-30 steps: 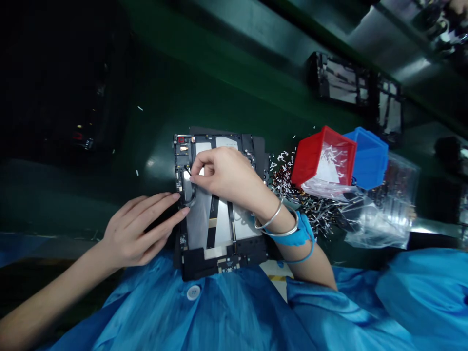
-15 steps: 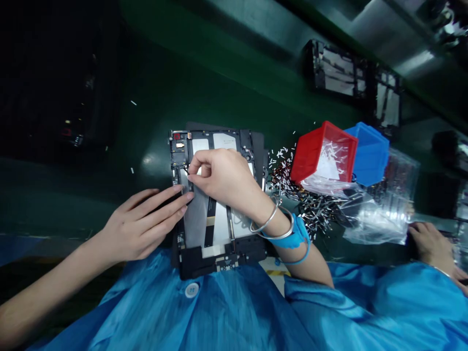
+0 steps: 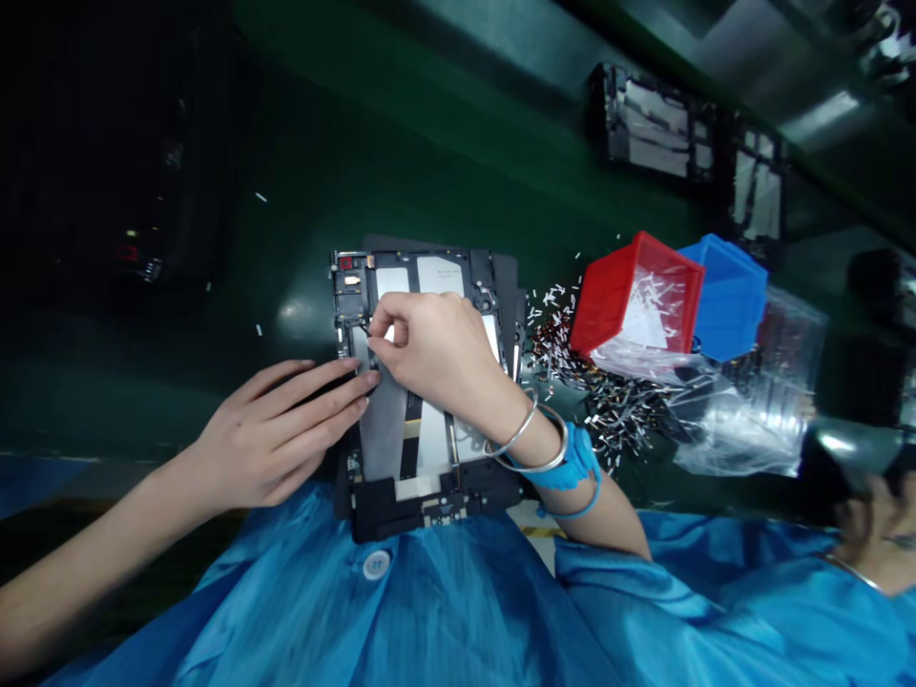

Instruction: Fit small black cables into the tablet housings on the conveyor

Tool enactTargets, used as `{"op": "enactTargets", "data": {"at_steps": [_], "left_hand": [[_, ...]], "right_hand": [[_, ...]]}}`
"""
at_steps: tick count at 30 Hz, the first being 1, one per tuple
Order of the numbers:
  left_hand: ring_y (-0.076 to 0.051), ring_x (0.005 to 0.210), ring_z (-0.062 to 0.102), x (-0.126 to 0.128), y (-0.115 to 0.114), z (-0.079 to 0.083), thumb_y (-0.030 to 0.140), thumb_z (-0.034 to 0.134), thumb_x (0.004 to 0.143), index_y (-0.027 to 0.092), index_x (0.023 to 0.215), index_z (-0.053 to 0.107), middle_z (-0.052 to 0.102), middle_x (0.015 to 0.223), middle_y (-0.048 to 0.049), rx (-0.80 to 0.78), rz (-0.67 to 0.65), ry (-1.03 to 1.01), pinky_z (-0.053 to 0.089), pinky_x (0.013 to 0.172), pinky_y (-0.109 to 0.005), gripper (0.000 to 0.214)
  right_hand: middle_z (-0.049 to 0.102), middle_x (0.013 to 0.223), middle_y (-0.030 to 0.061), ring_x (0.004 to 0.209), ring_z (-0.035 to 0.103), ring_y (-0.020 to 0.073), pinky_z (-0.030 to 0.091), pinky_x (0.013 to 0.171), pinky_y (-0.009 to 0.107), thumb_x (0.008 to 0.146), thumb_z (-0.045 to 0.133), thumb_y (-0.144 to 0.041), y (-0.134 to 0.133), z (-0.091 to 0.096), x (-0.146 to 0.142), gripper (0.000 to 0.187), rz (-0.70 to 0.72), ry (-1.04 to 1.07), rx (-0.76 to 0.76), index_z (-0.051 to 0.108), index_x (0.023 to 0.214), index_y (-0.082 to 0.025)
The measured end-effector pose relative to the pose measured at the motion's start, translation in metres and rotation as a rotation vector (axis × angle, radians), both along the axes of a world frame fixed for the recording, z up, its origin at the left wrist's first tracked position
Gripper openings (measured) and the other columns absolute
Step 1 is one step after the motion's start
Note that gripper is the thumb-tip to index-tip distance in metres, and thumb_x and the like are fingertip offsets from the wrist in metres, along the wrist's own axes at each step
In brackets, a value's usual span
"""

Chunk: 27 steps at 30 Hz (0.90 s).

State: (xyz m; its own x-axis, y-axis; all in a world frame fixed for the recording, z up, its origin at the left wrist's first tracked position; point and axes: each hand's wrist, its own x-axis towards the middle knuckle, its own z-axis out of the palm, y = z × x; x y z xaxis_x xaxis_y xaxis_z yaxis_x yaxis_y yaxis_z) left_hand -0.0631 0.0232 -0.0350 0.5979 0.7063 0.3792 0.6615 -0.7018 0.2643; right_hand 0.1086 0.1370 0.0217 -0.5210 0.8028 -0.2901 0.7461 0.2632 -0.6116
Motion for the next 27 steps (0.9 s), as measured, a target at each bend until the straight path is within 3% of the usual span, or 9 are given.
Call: {"op": "enactTargets", "data": {"at_steps": [11, 15, 17, 19, 22, 25, 27], "left_hand": [[-0.027, 0.124, 0.052, 0.003, 0.008, 0.003, 0.017, 0.044, 0.088, 0.010, 0.122, 0.056, 0.061, 0.129, -0.0102, 0.021, 0.019, -0.006, 0.041, 0.099, -0.043, 0.036], [-0.030, 0.123, 0.052, 0.005, 0.022, 0.007, 0.017, 0.046, 0.089, 0.010, 0.123, 0.054, 0.059, 0.130, -0.0119, 0.003, 0.081, -0.044, 0.041, 0.098, -0.045, 0.036], [-0.030, 0.124, 0.051, 0.005, 0.023, 0.010, 0.016, 0.046, 0.089, 0.012, 0.127, 0.051, 0.059, 0.130, -0.0121, -0.085, 0.134, -0.183, 0.041, 0.099, -0.046, 0.038], [-0.027, 0.119, 0.054, 0.005, 0.014, 0.011, 0.016, 0.045, 0.090, 0.015, 0.127, 0.051, 0.060, 0.127, -0.0121, -0.172, 0.317, -0.404, 0.046, 0.094, -0.042, 0.038], [-0.018, 0.088, 0.062, 0.015, -0.012, 0.011, 0.019, 0.045, 0.092, 0.017, 0.116, 0.058, 0.065, 0.102, -0.0086, -0.329, 0.575, -0.557, 0.051, 0.071, -0.029, 0.027], [-0.015, 0.068, 0.061, 0.031, -0.041, 0.011, 0.030, 0.049, 0.092, 0.016, 0.111, 0.059, 0.064, 0.085, -0.0059, -0.494, 0.522, -0.497, 0.051, 0.057, -0.024, 0.026], [-0.020, 0.076, 0.066, 0.039, -0.053, 0.015, 0.037, 0.054, 0.088, 0.015, 0.120, 0.057, 0.067, 0.095, -0.0096, -0.500, 0.544, -0.504, 0.056, 0.059, -0.027, 0.039]], "right_hand": [[0.054, 0.056, -0.0046, 0.059, 0.053, 0.0114, 0.033, 0.060, 0.025, 0.080, 0.063, -0.020, 0.001, 0.002, 0.001, 0.005, -0.120, 0.020, 0.145, 0.061, 0.085, -0.020], [0.053, 0.053, -0.0051, 0.051, 0.049, 0.0096, 0.035, 0.055, 0.024, 0.085, 0.059, -0.030, -0.008, 0.018, 0.028, 0.010, -0.209, 0.055, 0.256, 0.061, 0.080, -0.020], [0.055, 0.054, -0.0041, 0.049, 0.048, 0.0097, 0.034, 0.053, 0.024, 0.085, 0.059, -0.033, -0.019, 0.022, 0.052, 0.015, -0.278, -0.010, 0.348, 0.061, 0.078, -0.020], [0.054, 0.051, -0.0035, 0.047, 0.048, 0.0108, 0.032, 0.051, 0.024, 0.086, 0.058, -0.038, -0.033, 0.020, 0.077, 0.020, -0.351, -0.150, 0.428, 0.062, 0.079, -0.020], [0.053, 0.047, -0.0025, 0.041, 0.046, 0.0125, 0.026, 0.046, 0.024, 0.087, 0.053, -0.049, -0.058, 0.007, 0.103, 0.032, -0.389, -0.377, 0.414, 0.066, 0.083, -0.020], [0.055, 0.047, -0.0004, 0.041, 0.049, 0.0151, 0.027, 0.046, 0.025, 0.088, 0.046, -0.057, -0.080, -0.005, 0.106, 0.047, -0.360, -0.381, 0.315, 0.067, 0.095, -0.016], [0.054, 0.047, 0.0003, 0.043, 0.051, 0.0160, 0.029, 0.047, 0.026, 0.088, 0.045, -0.058, -0.089, -0.007, 0.099, 0.053, -0.389, -0.311, 0.292, 0.068, 0.100, -0.012]]}}
